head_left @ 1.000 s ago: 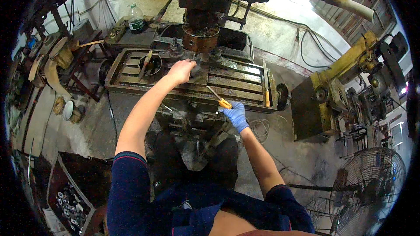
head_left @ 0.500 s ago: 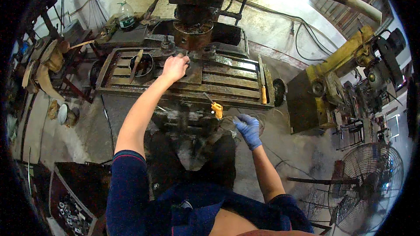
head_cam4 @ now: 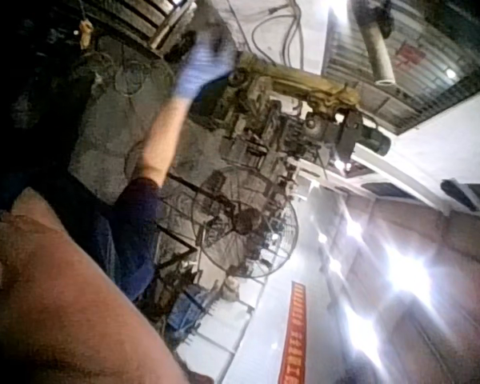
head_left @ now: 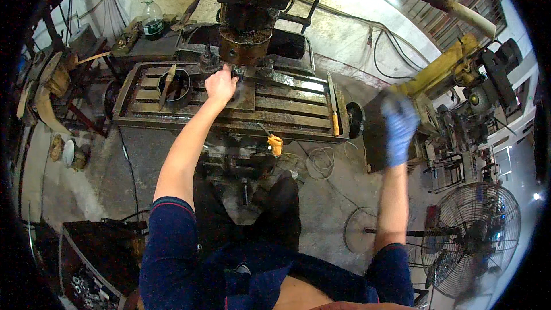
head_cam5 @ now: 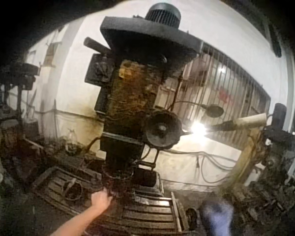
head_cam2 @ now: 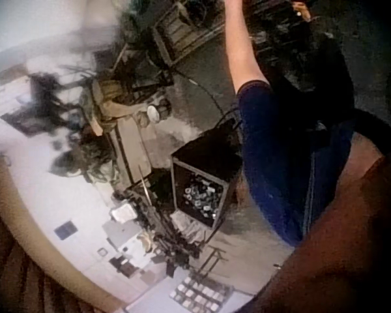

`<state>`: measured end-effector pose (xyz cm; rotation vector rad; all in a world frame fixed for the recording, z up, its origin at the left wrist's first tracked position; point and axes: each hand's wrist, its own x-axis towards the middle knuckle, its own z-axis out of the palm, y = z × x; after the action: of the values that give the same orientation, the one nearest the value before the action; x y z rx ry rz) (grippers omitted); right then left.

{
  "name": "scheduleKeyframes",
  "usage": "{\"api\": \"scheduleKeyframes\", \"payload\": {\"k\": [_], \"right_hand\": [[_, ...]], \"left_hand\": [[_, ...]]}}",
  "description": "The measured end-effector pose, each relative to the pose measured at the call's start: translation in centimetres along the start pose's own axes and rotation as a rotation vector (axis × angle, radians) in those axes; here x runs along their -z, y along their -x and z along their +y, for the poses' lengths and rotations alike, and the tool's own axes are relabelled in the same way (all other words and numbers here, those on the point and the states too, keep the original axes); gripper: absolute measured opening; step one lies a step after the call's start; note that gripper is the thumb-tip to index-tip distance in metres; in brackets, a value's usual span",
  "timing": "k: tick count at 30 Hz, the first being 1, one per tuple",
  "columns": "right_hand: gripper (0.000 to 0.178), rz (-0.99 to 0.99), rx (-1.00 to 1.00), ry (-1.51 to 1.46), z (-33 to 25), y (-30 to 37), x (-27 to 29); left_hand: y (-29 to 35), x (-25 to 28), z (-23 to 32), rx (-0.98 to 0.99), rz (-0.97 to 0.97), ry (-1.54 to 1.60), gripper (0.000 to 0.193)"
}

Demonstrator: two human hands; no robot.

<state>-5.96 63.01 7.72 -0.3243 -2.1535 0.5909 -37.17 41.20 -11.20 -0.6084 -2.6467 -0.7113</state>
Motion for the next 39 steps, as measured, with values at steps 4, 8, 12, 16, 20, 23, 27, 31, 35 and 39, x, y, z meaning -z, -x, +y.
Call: {"api": "scheduleKeyframes", "payload": {"k": [4,8,12,16,20,23,27,31,35,39], "right_hand": [[0.047,0.228,0.36,-0.897,-6.8,-11.6,4.4],[0.039,0.346,0.625,-0.346,-9.0,-15.2,8.5],[0.039,0.427,0.475,-0.449,-9.7,-9.5,5.6],[0.039,0.272,0.463,-0.787,-5.3,-4.3,2.2],[0.038,0.332,0.506,-0.567,-4.5,-2.4,0.5],[0.035,0.413,0.376,-0.493,-6.3,-2.8,0.4],[0.036,0.222,0.513,-0.858,-3.9,-2.2,0.0],[0.035,0.285,0.38,-0.914,-3.2,-1.8,0.1],[0.035,0.355,0.36,-0.859,-3.8,-1.1,-1.2],[0.037,0.36,0.316,-0.873,-3.4,-0.6,-1.5]], "left_hand": [[0.1,-0.2,-1.3,0.0,0.001,0.006,0.036],[-0.3,-0.7,0.2,-0.028,0.008,0.025,0.037],[-0.5,-0.8,0.3,-0.042,0.017,0.032,0.036],[-0.1,-0.6,-0.6,-0.026,0.001,0.009,0.035],[-0.2,-0.2,0.0,-0.008,-0.027,0.017,0.035],[-0.1,0.0,-0.7,-0.013,-0.006,0.006,0.034],[0.1,0.3,-0.9,-0.046,-0.001,0.043,0.032],[0.9,2.8,-0.7,-0.094,-0.039,0.075,0.03],[1.7,6.4,-2.7,-0.199,-0.209,0.056,0.028],[3.4,11.8,-4.7,-0.367,-0.354,0.141,0.033]]}}
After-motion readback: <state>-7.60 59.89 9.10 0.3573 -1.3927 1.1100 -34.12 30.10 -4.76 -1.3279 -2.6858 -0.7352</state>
